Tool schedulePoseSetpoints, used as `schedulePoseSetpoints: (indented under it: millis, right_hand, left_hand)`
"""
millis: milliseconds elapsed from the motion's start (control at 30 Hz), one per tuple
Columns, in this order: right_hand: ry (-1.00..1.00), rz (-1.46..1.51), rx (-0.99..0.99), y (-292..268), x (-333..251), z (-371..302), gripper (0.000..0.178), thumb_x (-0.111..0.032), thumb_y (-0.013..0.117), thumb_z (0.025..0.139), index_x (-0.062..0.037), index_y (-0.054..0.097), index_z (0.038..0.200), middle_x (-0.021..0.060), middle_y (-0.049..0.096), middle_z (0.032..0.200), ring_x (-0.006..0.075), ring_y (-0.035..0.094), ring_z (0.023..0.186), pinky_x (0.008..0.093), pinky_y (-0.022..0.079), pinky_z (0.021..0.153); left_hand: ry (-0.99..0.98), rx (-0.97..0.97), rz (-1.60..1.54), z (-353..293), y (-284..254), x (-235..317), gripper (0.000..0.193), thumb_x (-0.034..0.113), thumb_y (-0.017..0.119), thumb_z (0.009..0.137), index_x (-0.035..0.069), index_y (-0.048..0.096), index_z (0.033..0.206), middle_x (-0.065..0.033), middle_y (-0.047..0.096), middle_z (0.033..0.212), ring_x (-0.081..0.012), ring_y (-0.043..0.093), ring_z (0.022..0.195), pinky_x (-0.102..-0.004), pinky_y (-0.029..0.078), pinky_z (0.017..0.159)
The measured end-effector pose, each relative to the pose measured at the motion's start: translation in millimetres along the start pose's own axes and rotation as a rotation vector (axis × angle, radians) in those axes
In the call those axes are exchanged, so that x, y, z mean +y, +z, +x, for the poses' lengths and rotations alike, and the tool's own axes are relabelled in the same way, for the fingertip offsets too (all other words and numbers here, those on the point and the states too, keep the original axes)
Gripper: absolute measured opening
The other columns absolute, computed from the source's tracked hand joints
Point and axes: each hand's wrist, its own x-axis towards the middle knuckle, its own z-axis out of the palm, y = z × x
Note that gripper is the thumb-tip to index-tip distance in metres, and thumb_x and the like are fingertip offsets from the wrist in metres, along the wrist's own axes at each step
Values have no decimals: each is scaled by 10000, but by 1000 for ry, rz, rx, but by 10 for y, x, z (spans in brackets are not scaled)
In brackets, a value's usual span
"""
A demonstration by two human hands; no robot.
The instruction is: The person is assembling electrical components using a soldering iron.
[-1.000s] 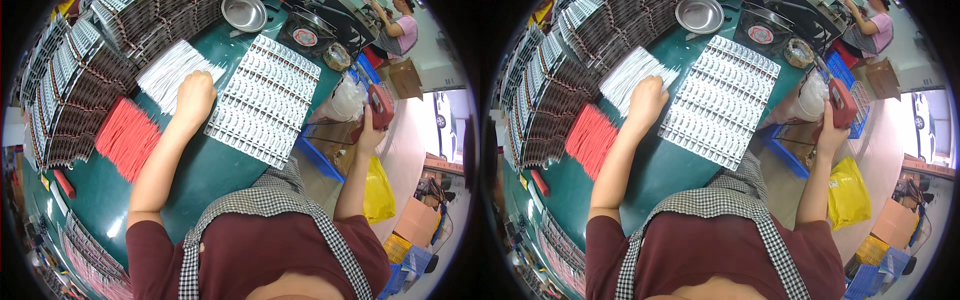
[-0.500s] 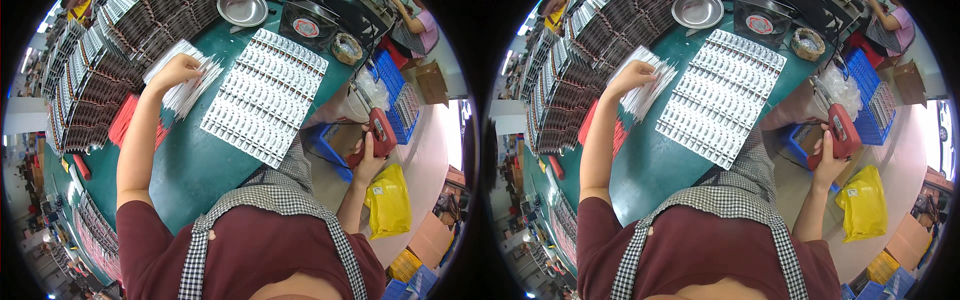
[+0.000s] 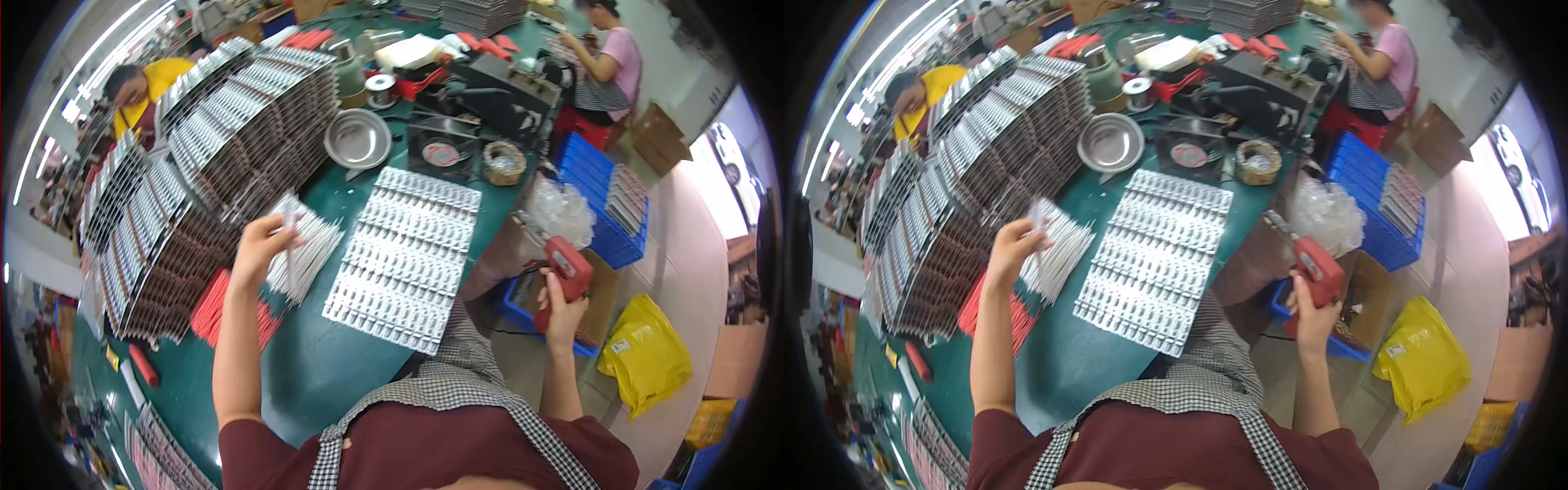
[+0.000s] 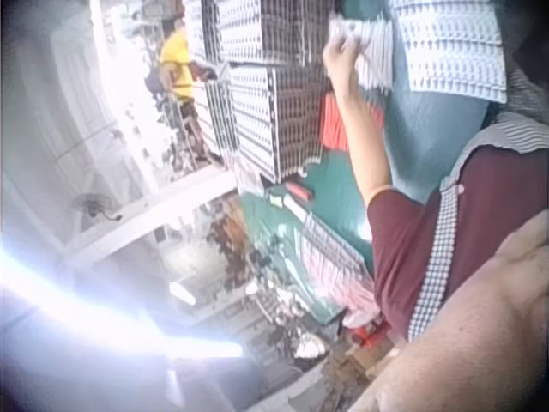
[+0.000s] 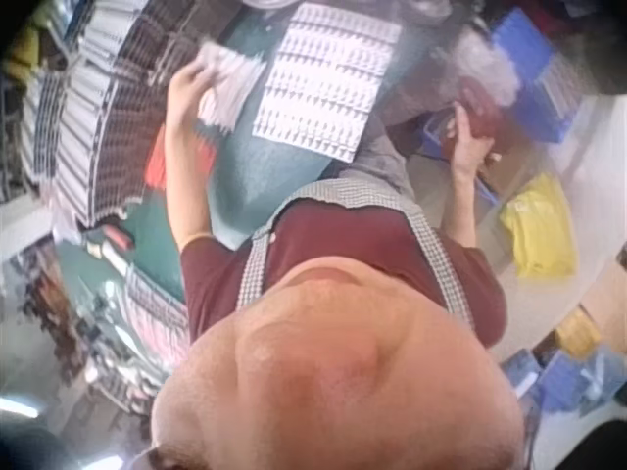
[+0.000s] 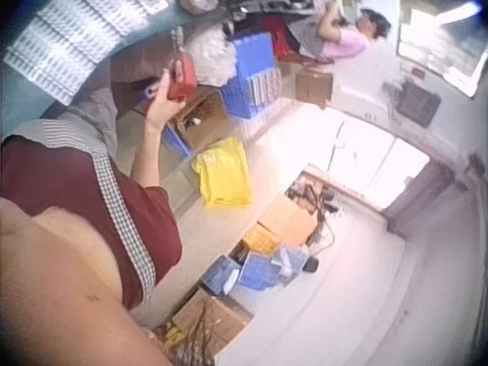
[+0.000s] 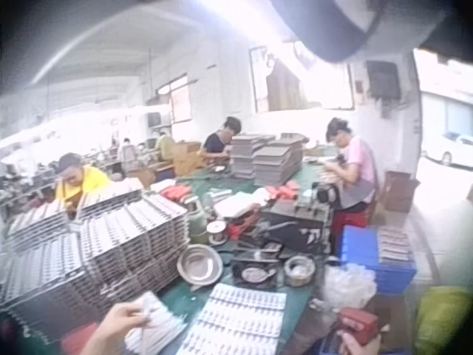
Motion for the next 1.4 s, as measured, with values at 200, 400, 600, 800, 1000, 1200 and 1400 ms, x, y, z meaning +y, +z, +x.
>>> schedulePoseSetpoints:
  millis: [200, 400, 600, 800, 1000, 1200, 1400]
  right_hand:
    - [-44, 95, -10, -13, -74, 34, 266, -63, 564, 847, 17, 524, 1098, 89, 632, 920, 70, 519, 542, 192, 397, 459]
    - [-161, 141, -17, 45, -212, -155, 400, 38, 591, 789, 17, 477, 1171, 86, 604, 984, 66, 541, 658, 205, 448, 547]
    - [-430, 49, -292, 242, -470, -144, 464, 37, 645, 727, 10, 502, 1168, 122, 606, 1057, 143, 606, 805, 261, 494, 683]
    - [-944, -260, -532, 652, -858, 138, 538, -53, 706, 705, 61, 495, 1186, 252, 558, 1129, 341, 585, 1011, 365, 459, 853]
    - [-1137, -179, -953, 991, -1060, 46, 457, -101, 629, 768, 44, 512, 1185, 151, 587, 1142, 234, 627, 905, 284, 489, 765]
    - [-947, -86, -720, 1000, -850, -97, 470, -99, 631, 715, -29, 545, 1172, 152, 621, 1050, 274, 635, 887, 301, 507, 746]
    - [-999, -204, -865, 931, -762, -152, 502, -117, 664, 712, 19, 525, 1175, 167, 597, 1111, 287, 619, 949, 289, 487, 787]
  left_hand:
    - [317, 234, -88, -782, 185, -180, 155, 3, 492, 857, -88, 567, 958, -139, 627, 840, -208, 625, 792, -314, 494, 755]
    - [293, 252, 14, -1113, 339, -150, 190, -47, 519, 830, -78, 581, 1007, -121, 638, 871, -186, 628, 783, -281, 504, 707]
    - [89, -169, -191, -1183, 618, 65, 193, 2, 538, 841, -86, 569, 1010, -146, 642, 854, -193, 634, 749, -294, 522, 685]
    - [0, -577, -388, -963, 811, 255, 164, 76, 532, 870, -60, 606, 923, -100, 641, 796, -162, 623, 737, -288, 506, 705]
    - [-68, -666, -496, -1068, 900, 404, 160, 46, 547, 854, -77, 589, 948, -131, 644, 792, -172, 636, 714, -266, 520, 684]
    - [-98, -670, -498, -1070, 918, 297, 153, 43, 550, 850, -76, 595, 935, -126, 647, 793, -168, 638, 709, -266, 519, 682]
    - [-152, -623, -468, -1046, 872, 233, 143, 45, 559, 845, -65, 605, 926, -112, 651, 782, -163, 639, 709, -254, 510, 674]
